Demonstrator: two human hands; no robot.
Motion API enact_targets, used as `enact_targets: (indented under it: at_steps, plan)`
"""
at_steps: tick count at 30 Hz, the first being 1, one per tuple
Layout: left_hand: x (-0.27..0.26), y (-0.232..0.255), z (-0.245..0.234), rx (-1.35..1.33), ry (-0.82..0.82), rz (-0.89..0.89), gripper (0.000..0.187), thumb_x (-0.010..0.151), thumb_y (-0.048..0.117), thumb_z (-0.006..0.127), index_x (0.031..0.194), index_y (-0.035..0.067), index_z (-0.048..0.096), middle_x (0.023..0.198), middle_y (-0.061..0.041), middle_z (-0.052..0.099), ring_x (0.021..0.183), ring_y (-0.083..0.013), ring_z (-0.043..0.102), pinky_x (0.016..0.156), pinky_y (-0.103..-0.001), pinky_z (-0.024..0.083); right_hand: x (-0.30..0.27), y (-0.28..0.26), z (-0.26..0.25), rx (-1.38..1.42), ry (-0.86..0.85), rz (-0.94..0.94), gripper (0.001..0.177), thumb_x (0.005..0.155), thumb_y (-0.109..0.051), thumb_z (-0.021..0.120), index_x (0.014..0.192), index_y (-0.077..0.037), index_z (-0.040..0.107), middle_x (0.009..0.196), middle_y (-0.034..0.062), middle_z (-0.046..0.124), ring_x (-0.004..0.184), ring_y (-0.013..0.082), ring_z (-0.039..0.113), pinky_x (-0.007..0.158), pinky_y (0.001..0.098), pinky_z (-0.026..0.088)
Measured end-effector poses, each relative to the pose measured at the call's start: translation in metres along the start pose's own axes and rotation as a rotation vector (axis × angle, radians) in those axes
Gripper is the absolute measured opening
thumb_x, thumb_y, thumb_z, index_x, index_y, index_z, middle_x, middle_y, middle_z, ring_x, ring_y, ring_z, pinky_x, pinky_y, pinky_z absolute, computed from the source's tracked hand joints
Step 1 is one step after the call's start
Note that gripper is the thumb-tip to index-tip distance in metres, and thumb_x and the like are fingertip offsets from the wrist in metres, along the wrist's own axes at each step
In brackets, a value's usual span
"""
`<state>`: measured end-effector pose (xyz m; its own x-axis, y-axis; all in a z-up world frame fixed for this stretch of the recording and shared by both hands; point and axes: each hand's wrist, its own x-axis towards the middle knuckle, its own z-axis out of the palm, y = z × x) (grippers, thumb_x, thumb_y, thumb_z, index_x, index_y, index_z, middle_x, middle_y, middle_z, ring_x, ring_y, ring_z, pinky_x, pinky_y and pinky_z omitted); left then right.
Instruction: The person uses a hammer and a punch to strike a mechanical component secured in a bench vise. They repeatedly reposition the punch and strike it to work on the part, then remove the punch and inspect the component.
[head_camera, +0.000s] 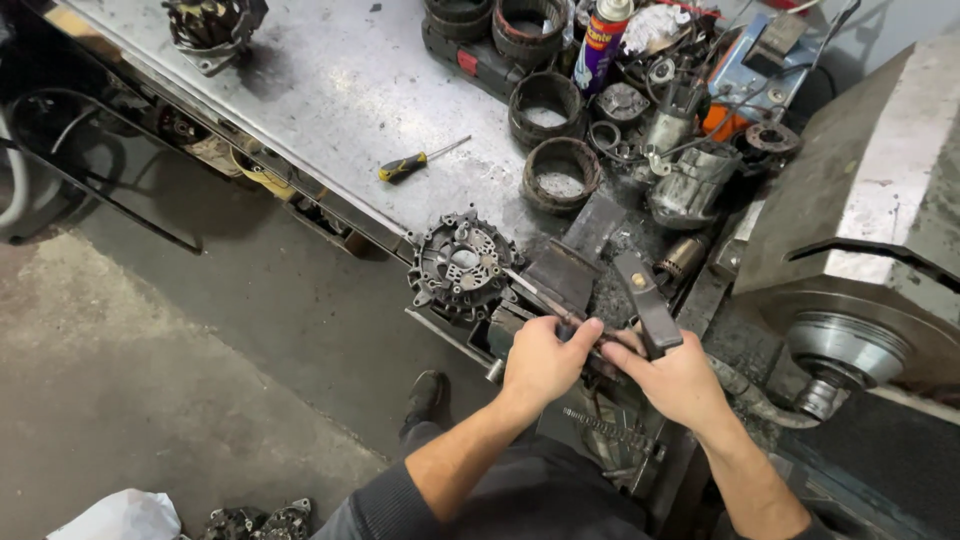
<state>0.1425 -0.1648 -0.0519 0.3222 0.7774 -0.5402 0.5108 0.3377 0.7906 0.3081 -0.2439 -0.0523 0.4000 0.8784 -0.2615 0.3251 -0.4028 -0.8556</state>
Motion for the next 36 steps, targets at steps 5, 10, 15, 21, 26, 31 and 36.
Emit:
enact_targets:
  at_steps: [5,10,15,21,26,31,36]
  plan:
    - [-0.001,-0.007,0.004,0.043,0.029,0.018,0.043,0.086,0.049,0.065,0.087,0.007,0.073,0.077,-0.008,0.074,0.069,-0.0262,0.071,0.067,-0.037,0.058,0.006,0.033,0.004,0.073,-0.043,-0.074,0.015,0.083,-0.004,0.081,0.084,0.000,0.067,0.066,0.0016,0.060,0.058,0.0119,0.052,0.055,0.0266,0.046]
    - [-0.010,0.000,-0.004,0.055,0.000,-0.017,0.045,0.084,0.050,0.066,0.086,0.006,0.074,0.075,-0.009,0.073,0.067,-0.0252,0.070,0.066,-0.037,0.058,0.003,0.041,0.001,0.234,-0.035,0.020,0.029,0.086,-0.006,0.079,0.068,-0.006,0.056,0.068,0.0020,0.057,0.061,0.0128,0.050,0.060,0.0263,0.044]
    - [-0.015,0.009,-0.012,0.052,0.005,0.033,0.036,0.084,0.045,0.066,0.093,0.011,0.075,0.071,-0.004,0.070,0.063,-0.0218,0.065,0.062,-0.034,0.055,-0.003,0.033,0.008,0.284,0.021,0.033,0.032,0.079,0.001,0.082,0.071,-0.007,0.051,0.077,0.0073,0.070,0.076,0.0152,0.069,0.068,0.0269,0.054]
    - [-0.017,-0.009,-0.013,-0.030,-0.102,0.022,0.034,0.088,0.038,0.067,0.085,0.005,0.075,0.070,-0.003,0.070,0.060,-0.0150,0.062,0.059,-0.027,0.053,-0.024,0.018,0.011,0.271,0.027,-0.003,0.032,0.076,0.008,0.083,0.082,-0.003,0.053,0.072,0.0044,0.062,0.067,0.0149,0.065,0.061,0.0288,0.056]
    - [-0.006,-0.016,-0.009,-0.070,-0.119,0.005,0.033,0.089,0.036,0.065,0.090,0.005,0.076,0.071,-0.003,0.069,0.059,-0.0140,0.059,0.057,-0.027,0.050,-0.025,-0.012,0.014,-0.069,0.070,0.061,0.020,0.073,-0.008,0.086,0.090,0.002,0.082,0.062,0.0044,0.074,0.048,0.0128,0.055,0.047,0.0261,0.042]
    - [-0.004,-0.016,-0.009,-0.020,-0.095,-0.006,0.035,0.089,0.039,0.064,0.086,0.006,0.073,0.067,-0.003,0.066,0.058,-0.0155,0.058,0.057,-0.029,0.050,-0.018,-0.001,0.015,-0.162,0.078,-0.152,0.029,0.069,-0.011,0.086,0.096,-0.003,0.079,0.067,0.0033,0.080,0.048,0.0108,0.063,0.046,0.0242,0.048]
    - [-0.005,-0.010,-0.011,0.015,-0.065,0.038,0.033,0.086,0.038,0.065,0.094,0.008,0.076,0.070,-0.004,0.070,0.059,-0.0185,0.062,0.057,-0.031,0.052,-0.021,0.003,0.022,-0.126,0.126,-0.197,0.038,0.071,-0.010,0.087,0.108,-0.007,0.078,0.066,0.0030,0.076,0.051,0.0096,0.057,0.048,0.0244,0.045]
